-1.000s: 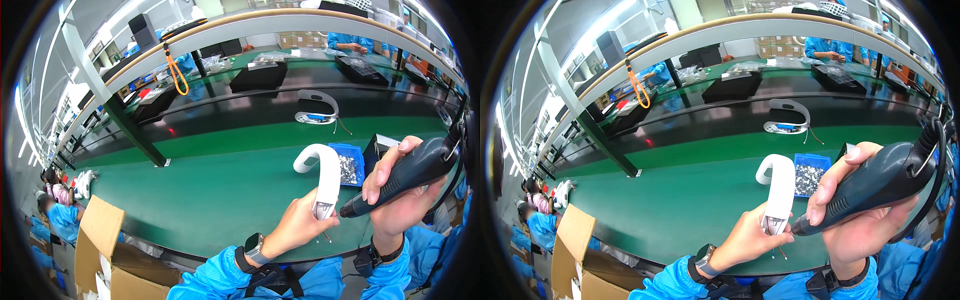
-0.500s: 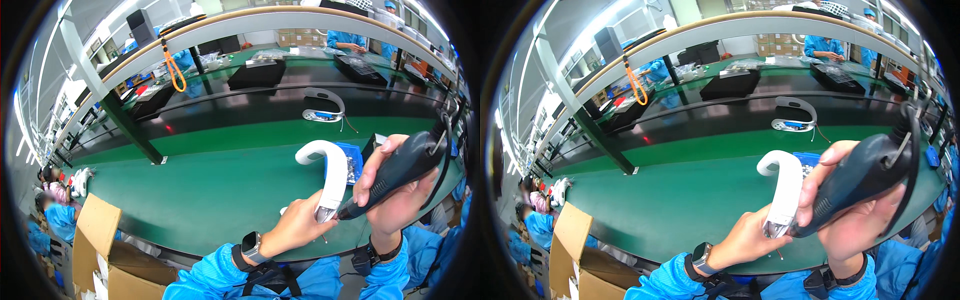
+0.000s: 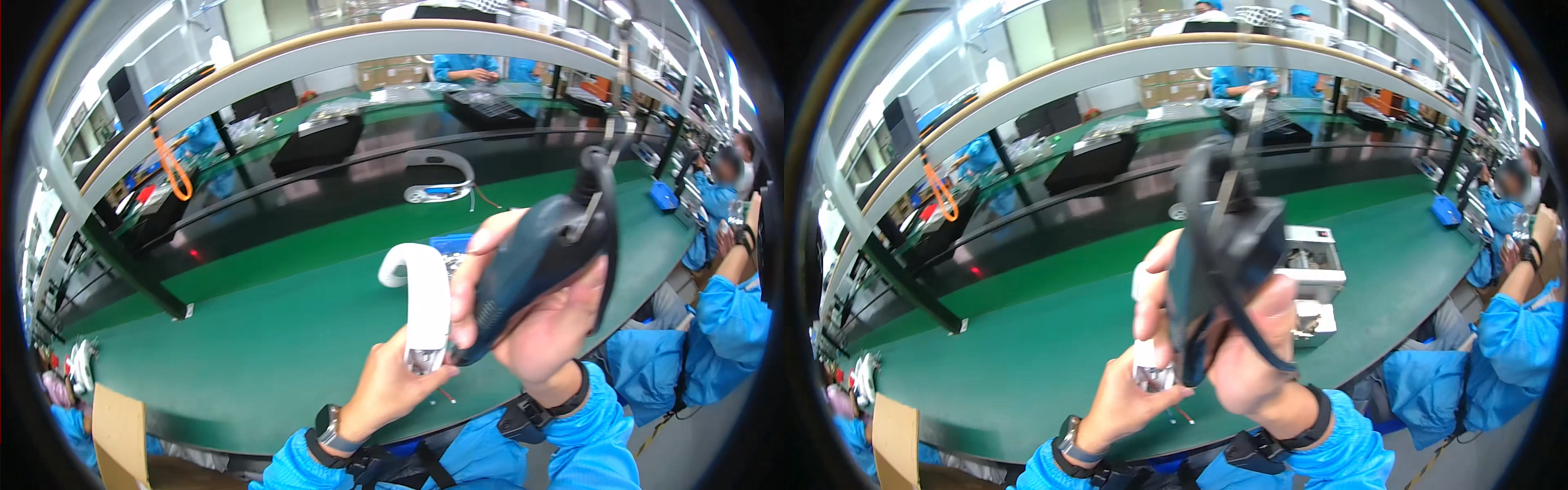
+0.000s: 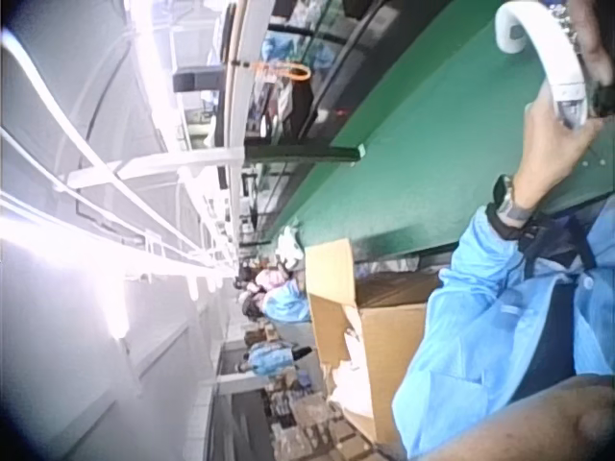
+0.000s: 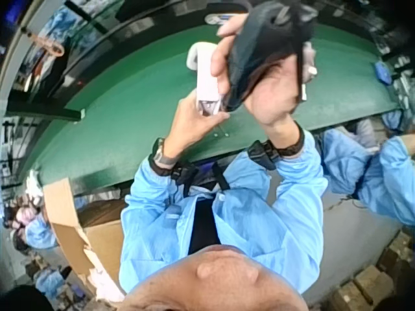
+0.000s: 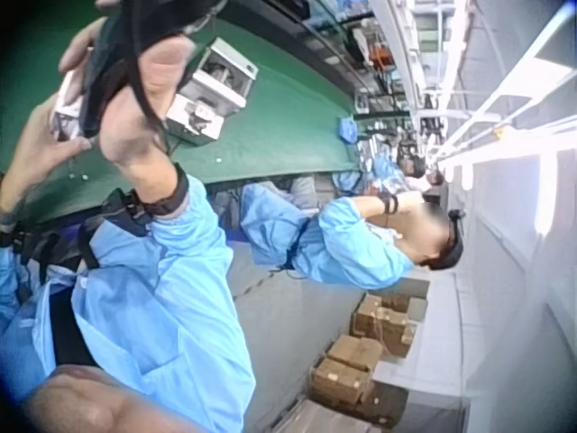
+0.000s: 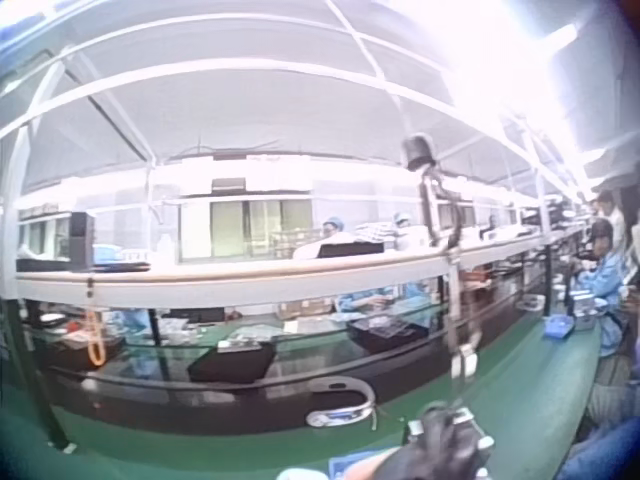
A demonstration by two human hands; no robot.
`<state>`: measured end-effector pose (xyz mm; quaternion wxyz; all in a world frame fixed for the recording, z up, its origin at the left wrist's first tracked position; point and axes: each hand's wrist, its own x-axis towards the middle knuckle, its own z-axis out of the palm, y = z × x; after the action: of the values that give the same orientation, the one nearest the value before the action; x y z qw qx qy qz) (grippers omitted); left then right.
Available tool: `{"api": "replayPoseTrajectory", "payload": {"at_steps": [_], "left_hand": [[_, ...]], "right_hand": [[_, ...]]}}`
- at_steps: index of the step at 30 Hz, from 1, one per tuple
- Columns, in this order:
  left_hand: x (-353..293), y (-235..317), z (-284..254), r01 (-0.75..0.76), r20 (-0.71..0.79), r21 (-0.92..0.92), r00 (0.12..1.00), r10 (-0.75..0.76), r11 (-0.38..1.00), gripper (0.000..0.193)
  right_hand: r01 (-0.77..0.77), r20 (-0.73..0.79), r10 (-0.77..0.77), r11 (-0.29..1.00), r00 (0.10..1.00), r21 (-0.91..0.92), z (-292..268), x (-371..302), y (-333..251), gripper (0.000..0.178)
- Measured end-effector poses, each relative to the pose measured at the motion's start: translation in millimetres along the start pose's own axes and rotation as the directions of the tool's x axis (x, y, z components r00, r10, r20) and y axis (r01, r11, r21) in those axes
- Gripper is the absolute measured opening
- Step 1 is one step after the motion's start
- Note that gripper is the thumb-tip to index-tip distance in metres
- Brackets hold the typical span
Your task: Assemble wires and components into a white curved plastic electronic housing unit and secure them using an electric screwdriver.
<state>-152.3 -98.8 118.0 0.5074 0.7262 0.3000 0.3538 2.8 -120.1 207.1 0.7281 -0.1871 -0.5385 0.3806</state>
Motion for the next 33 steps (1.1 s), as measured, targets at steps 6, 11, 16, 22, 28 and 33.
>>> {"api": "replayPoseTrajectory", "payload": {"at_steps": [6,11,16,22,28,33], "left_hand": [[2,-3,5,-0.010,0.024,0.079,1.000,0.008,0.997,0.044],[0,-9,10,-0.022,-0.025,0.051,0.999,0.023,0.998,0.041],[-6,-9,3,0.003,-0.048,-0.185,0.999,-0.012,0.983,0.044],[-10,-11,7,0.128,0.009,-0.576,0.989,-0.150,0.808,0.044],[-15,-15,10,0.081,-0.017,-0.614,0.993,-0.116,0.785,0.034],[-19,-19,9,0.030,-0.063,-0.633,0.994,-0.090,0.774,0.031]], "right_hand": [[-0.195,0.065,0.191,0.979,0.979,0.065,-14,-6,-10,0.098],[-0.153,0.060,0.148,0.982,0.987,0.112,-14,-8,-6,0.090],[-0.237,0.055,0.235,0.971,0.970,0.037,-16,-5,-16,0.089],[0.124,-0.073,-0.133,0.986,0.988,-0.113,-28,11,-43,0.084],[0.241,0.056,-0.238,0.969,0.970,-0.061,11,16,-41,0.071],[0.156,0.084,-0.153,0.987,0.985,-0.029,37,17,-25,0.068]]}}
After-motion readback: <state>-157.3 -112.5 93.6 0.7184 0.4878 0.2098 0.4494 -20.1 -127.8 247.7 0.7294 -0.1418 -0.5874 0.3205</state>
